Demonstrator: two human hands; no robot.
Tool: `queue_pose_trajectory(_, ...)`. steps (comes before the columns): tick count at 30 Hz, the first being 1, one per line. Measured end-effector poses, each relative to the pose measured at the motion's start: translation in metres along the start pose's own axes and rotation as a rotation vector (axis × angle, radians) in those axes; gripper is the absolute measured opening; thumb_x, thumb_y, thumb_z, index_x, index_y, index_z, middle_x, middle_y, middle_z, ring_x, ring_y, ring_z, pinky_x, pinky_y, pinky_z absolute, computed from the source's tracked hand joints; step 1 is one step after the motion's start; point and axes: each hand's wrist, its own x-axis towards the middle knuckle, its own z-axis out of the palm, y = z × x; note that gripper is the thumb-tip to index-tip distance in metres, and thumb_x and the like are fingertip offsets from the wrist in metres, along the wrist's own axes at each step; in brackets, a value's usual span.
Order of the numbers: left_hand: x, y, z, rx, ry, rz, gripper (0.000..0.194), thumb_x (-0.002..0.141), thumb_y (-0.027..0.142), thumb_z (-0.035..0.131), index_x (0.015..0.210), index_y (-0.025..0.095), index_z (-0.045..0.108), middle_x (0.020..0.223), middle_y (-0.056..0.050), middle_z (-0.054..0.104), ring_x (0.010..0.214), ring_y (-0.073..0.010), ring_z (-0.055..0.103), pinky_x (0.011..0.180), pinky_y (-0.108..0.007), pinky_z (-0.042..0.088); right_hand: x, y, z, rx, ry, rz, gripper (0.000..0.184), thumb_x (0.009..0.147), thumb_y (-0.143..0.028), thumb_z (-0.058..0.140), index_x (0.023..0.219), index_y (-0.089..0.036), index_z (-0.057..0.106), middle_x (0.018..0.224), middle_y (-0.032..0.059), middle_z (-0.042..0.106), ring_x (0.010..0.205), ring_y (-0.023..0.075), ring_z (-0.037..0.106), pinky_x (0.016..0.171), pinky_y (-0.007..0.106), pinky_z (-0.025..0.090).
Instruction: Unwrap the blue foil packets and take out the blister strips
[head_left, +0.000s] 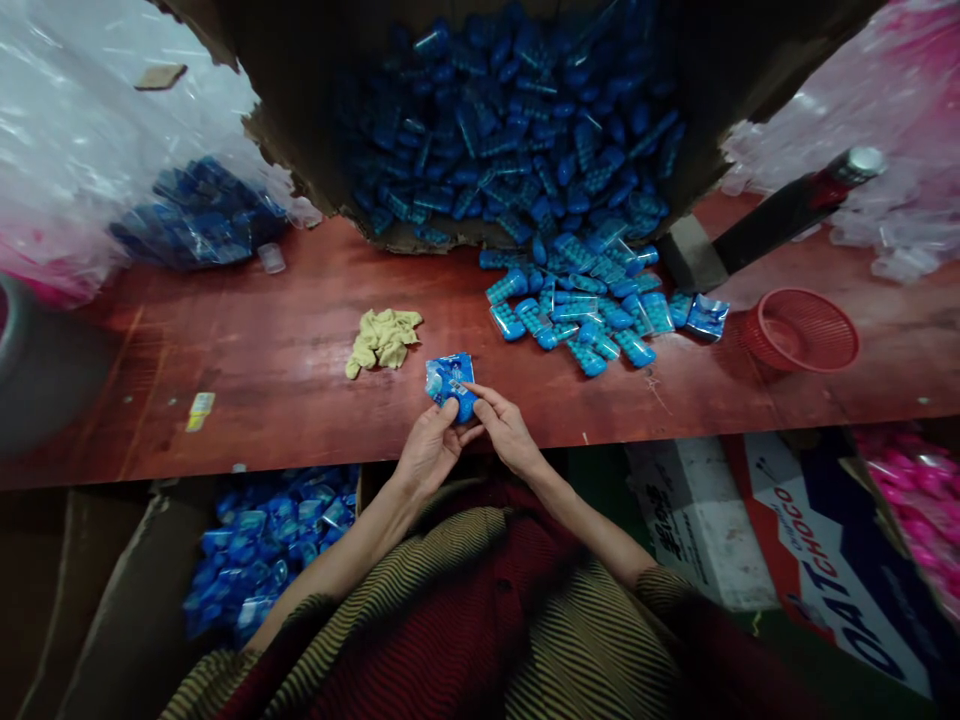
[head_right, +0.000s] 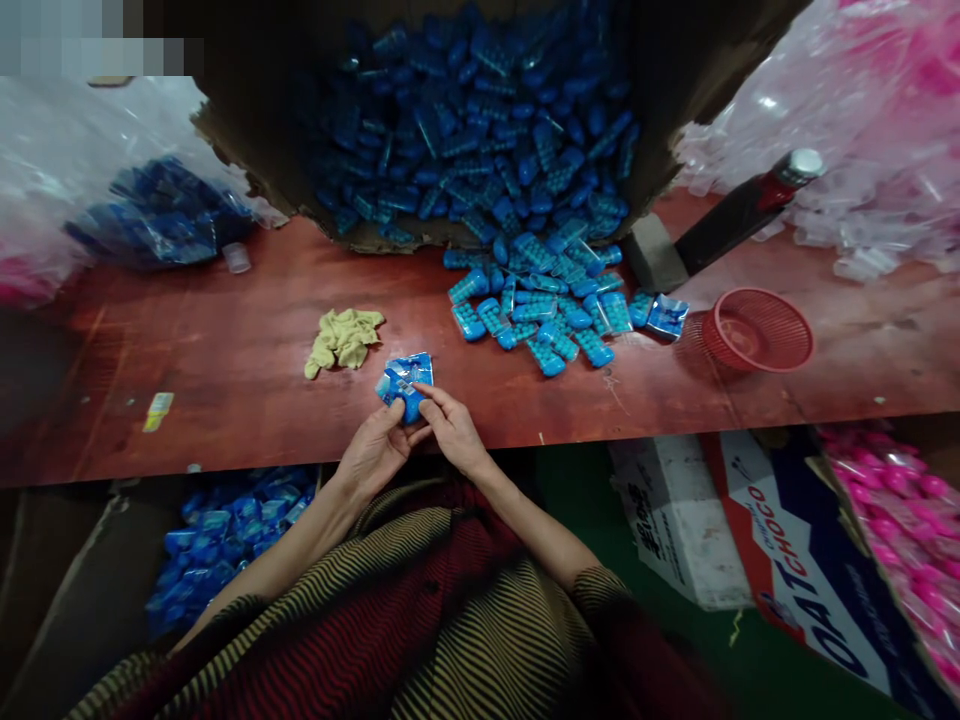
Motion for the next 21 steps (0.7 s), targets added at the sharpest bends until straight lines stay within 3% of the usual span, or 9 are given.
queue_pose_trajectory(5, -0.005, -0.001, 0.005, 0.027, 0.062, 0.063, 0.022, 0.068, 0.025, 0.075, 0.083, 0.013, 0.064, 0.08, -0.002, 0.068, 0.071, -0.0131, 0.064, 0.068, -0.026, 0.054, -0.002, 0.0, 0.003, -0.034, -0.021, -0.015, 0.046, 0.082, -0.047, 0.051, 0.119, -0.022, 0.059, 0.093, 0.0015, 0.067, 0.065, 0.0136, 0.064, 0.053, 0.026, 0.055)
queue_pose_trajectory(12, -0.005, 0.003, 0.005, 0.095, 0.067, 0.066, 0.034, 0.062, 0.029, 0.079, 0.086, 0.013, 0.061, 0.078, -0.001, 0.066, 0.067, -0.0117, 0.061, 0.063, -0.023, 0.051, -0.002, 0.003, -0.001, -0.191, -0.097, -0.078, 0.04, 0.081, -0.031, 0.055, 0.12, -0.02, 0.059, 0.081, -0.0004, 0.067, 0.085, 0.0171, 0.063, 0.078, 0.029, 0.053)
queue_pose_trajectory(17, -0.004, 0.01, 0.004, 0.151, 0.08, 0.068, 0.034, 0.062, 0.023, 0.077, 0.091, 0.014, 0.062, 0.077, 0.0, 0.066, 0.062, -0.0093, 0.059, 0.062, -0.022, 0.05, -0.004, 0.007, 0.003, -0.167, -0.044, -0.11, 0.043, 0.079, -0.029, 0.06, 0.121, -0.023, 0.057, 0.108, 0.0017, 0.066, 0.104, 0.0184, 0.059, 0.096, 0.032, 0.045)
queue_pose_trajectory(21, -0.006, 0.016, 0.0, 0.193, 0.053, 0.053, 0.028, 0.063, 0.02, 0.075, 0.087, 0.014, 0.062, 0.079, -0.001, 0.067, 0.067, -0.0118, 0.062, 0.066, -0.026, 0.053, -0.003, 0.004, 0.004, -0.023, -0.059, -0.054, 0.038, 0.075, -0.027, 0.064, 0.113, -0.023, 0.061, 0.109, 0.003, 0.066, 0.095, 0.017, 0.063, 0.088, 0.032, 0.049)
